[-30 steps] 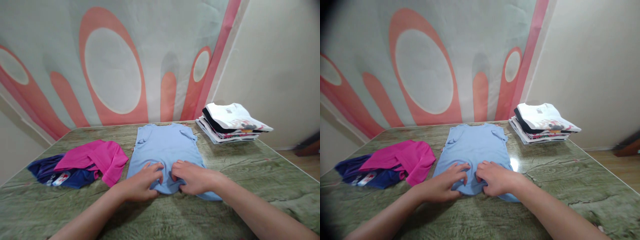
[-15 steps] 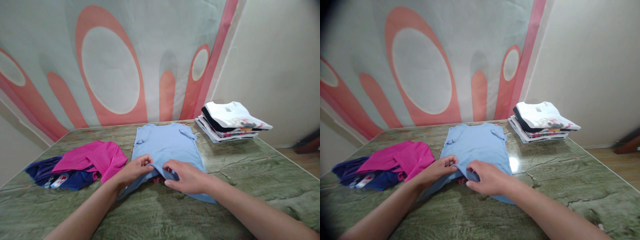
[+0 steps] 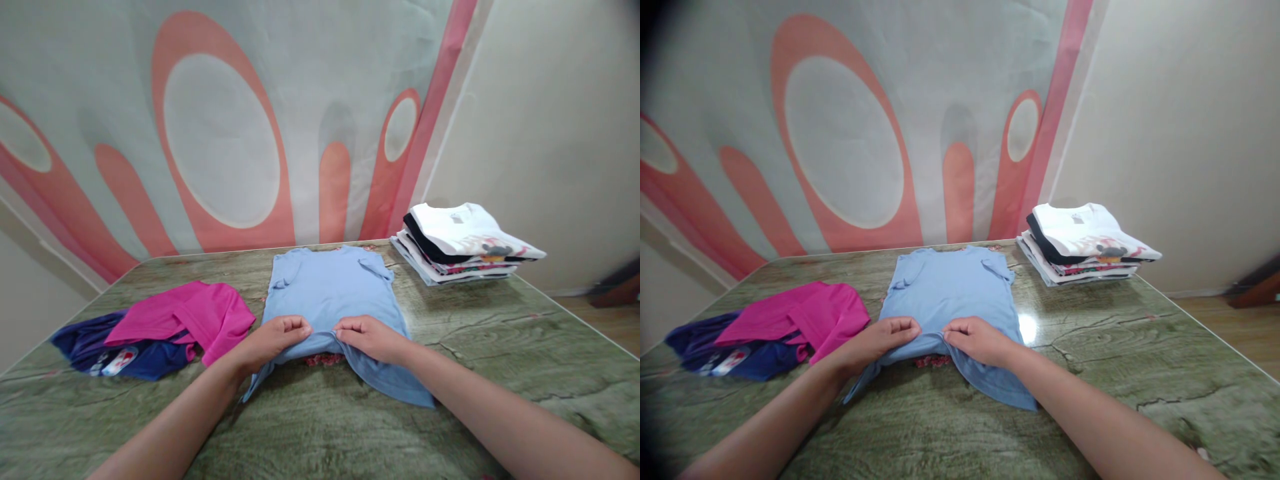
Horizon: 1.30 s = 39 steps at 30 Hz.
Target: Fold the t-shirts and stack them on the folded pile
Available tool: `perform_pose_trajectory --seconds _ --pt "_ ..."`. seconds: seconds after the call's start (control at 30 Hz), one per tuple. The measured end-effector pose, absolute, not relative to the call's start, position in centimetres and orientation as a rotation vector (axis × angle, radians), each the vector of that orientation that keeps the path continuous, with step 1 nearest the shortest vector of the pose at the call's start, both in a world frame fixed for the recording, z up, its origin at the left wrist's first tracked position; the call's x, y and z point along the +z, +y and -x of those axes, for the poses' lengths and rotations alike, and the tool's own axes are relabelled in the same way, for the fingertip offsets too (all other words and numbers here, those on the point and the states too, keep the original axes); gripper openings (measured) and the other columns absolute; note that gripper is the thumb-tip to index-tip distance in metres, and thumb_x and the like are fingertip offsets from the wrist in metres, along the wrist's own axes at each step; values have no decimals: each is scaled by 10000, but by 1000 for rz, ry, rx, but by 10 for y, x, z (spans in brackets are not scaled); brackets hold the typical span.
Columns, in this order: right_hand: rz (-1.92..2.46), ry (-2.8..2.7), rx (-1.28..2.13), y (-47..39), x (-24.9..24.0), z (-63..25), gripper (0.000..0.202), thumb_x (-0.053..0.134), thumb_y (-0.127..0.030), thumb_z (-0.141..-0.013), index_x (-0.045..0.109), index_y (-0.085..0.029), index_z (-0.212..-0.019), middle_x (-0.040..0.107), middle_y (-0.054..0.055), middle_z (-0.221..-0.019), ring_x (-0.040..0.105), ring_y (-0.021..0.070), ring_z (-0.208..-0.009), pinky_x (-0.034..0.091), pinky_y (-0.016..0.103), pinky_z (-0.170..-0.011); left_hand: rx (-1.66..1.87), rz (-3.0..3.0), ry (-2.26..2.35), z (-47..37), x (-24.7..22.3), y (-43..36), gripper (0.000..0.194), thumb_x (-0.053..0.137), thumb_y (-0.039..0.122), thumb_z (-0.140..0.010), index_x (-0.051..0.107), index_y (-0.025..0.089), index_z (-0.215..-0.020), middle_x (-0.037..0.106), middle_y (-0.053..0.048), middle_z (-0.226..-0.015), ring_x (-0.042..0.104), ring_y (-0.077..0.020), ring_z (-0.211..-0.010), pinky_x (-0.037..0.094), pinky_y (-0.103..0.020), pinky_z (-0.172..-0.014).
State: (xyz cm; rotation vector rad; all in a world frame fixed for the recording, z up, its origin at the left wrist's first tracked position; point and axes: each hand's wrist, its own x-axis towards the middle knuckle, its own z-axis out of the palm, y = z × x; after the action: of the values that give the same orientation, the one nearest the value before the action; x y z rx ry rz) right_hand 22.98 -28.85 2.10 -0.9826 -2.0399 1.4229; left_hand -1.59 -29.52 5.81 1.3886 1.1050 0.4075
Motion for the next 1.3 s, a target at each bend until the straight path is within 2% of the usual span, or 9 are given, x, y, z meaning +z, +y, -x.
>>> perform_pose_trajectory --seconds 0.17,0.43,0.57,0.67,0.87,1.13,1.3 --pt "949 -2076 1414 -290 21 -229 342 465 -480 -920 576 -182 -793 432 -41 -684 403 103 -648 353 216 -632 372 -1418 1097 18 53 -294 532 602 679 -748 587 150 -796 483 48 -651 363 -91 -574 293 -199 -558" --pt "919 -2118 1371 -298 27 -226 119 516 -271 -884 575 -169 -887 486 -49 -703 421 95 -632 353 206 -599 275 -1615 1094 15 54 -295 515 555 641 -802 640 133 -794 442 45 -621 317 -86 -556 239 -200 -517" --pt "909 -2137 1364 -302 32 -225 168 551 -330 -884 584 -166 -896 519 -43 -700 456 99 -641 364 207 -603 258 -1703 1030 12 58 -298 471 591 593 -801 667 130 -844 458 40 -641 358 -93 -596 271 -194 -550" --pt "905 -2139 1363 -303 33 -224 184 556 -347 -881 594 -167 -875 526 -41 -689 468 100 -638 371 205 -602 225 -1741 1030 12 57 -299 479 577 593 -812 686 130 -867 432 42 -618 328 -88 -569 238 -197 -517" --pt "926 -2200 1221 -305 28 -221 118 530 -228 -836 632 -169 -828 552 -38 -680 474 97 -623 377 199 -601 194 -1813 1038 9 57 -303 473 586 591 -798 719 143 -870 390 52 -559 276 -78 -526 198 -197 -479" --pt "910 -2276 1221 -306 27 -221 189 521 -175 -773 707 -158 -805 619 -31 -687 519 103 -635 387 192 -603 184 -1939 947 6 55 -309 371 542 467 -863 718 142 -881 576 13 -666 471 -108 -603 342 -191 -563" --pt "923 -2282 1283 -304 25 -222 207 519 -187 -797 717 -162 -854 620 -38 -693 501 94 -616 368 188 -576 211 -2124 883 5 54 -311 230 568 332 -843 720 167 -890 658 -12 -800 568 -133 -722 405 -205 -673"
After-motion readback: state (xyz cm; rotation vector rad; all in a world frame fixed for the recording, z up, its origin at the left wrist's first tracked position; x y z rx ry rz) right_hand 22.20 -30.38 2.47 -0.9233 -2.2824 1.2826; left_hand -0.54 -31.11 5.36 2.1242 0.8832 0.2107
